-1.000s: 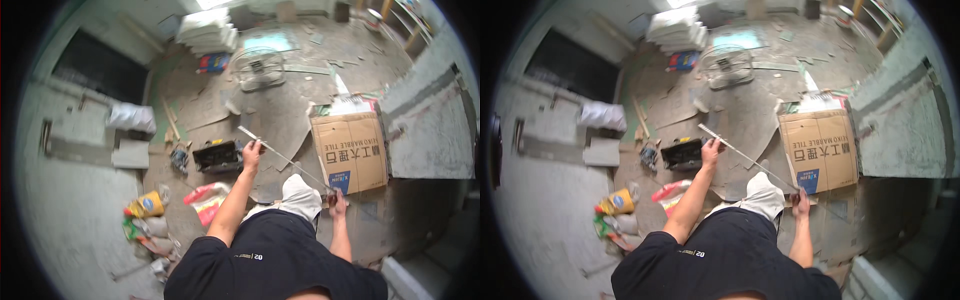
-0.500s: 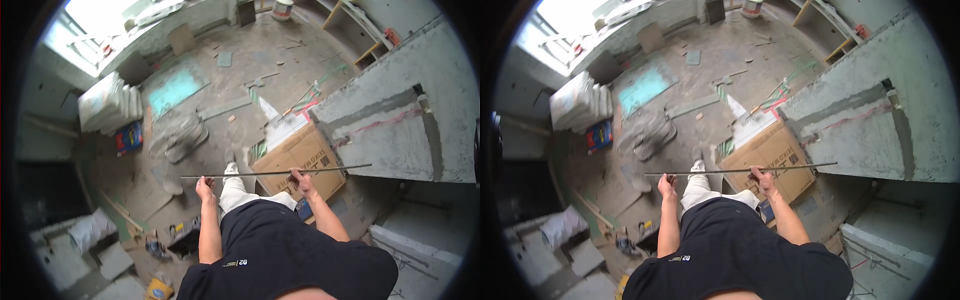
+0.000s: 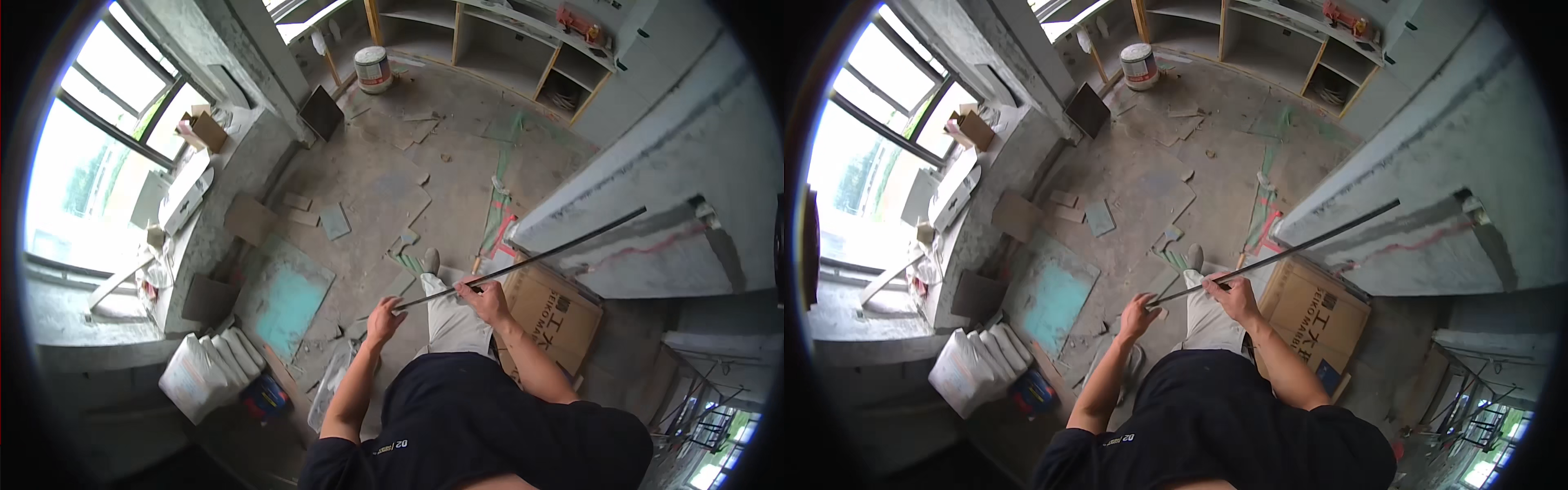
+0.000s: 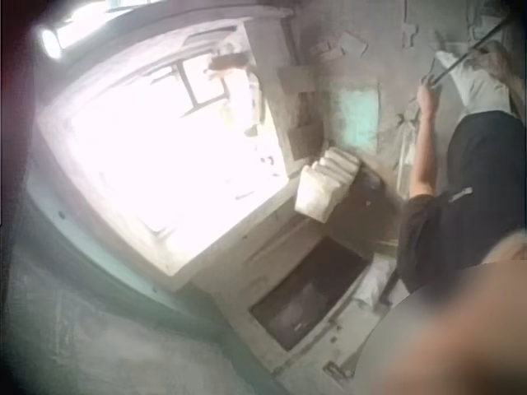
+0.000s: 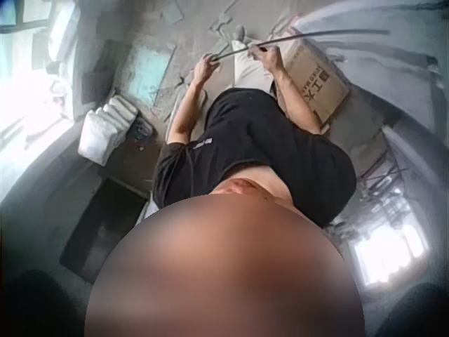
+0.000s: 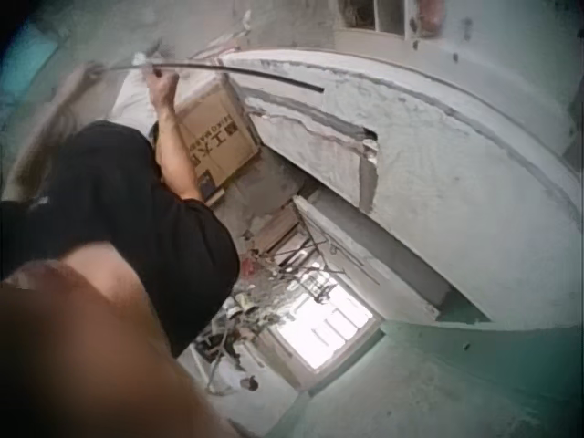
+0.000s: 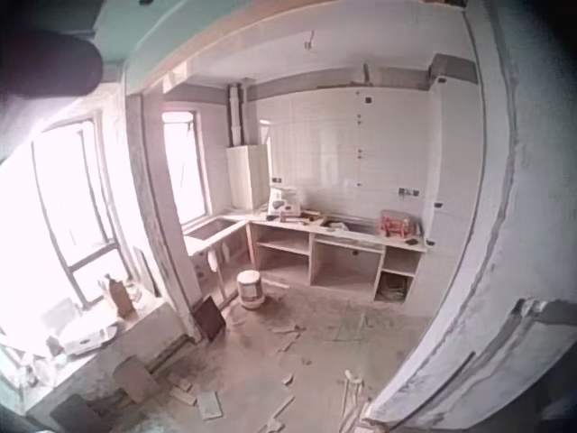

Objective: Measuring a window frame and cutting ceramic tiles using a manual tile cutter.

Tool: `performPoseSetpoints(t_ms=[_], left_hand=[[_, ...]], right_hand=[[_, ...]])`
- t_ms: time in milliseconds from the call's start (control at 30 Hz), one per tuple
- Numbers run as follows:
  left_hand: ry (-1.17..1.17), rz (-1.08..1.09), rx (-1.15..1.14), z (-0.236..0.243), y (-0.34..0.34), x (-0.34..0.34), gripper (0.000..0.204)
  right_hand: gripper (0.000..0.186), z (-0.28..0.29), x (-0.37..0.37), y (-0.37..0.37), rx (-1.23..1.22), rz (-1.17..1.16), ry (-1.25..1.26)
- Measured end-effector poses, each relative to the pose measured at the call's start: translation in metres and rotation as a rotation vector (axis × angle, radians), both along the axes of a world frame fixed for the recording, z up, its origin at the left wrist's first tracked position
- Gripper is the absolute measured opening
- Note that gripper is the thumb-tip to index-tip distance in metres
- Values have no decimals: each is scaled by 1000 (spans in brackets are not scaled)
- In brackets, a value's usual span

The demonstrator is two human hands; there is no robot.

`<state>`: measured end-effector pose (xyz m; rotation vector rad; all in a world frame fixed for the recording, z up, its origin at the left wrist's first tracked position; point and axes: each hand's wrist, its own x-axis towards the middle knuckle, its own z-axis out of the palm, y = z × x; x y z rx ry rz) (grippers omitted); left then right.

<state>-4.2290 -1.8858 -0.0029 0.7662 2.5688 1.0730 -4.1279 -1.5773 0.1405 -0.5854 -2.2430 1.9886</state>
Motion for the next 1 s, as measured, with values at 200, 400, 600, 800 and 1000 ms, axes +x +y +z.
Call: performPoseSetpoints(t_ms=[200, 400, 600, 800, 1000], left_hand=[[-165, 121, -233, 9, 63, -204, 28], [-113, 401, -82, 51, 113, -391, 27], [76, 693, 132, 30, 220, -592, 30], [-1255, 822, 678, -30, 316, -845, 60], [-1081, 915, 890, -12, 430, -1064, 51]], right_hand=[[35, -34, -281, 99, 20, 31, -23], [33, 5, -529, 196, -183, 114, 77], [34, -7, -707, 317, -139, -198, 96], [33, -18, -804, 428, -263, -507, 29], [32, -12, -952, 523, -291, -658, 58]])
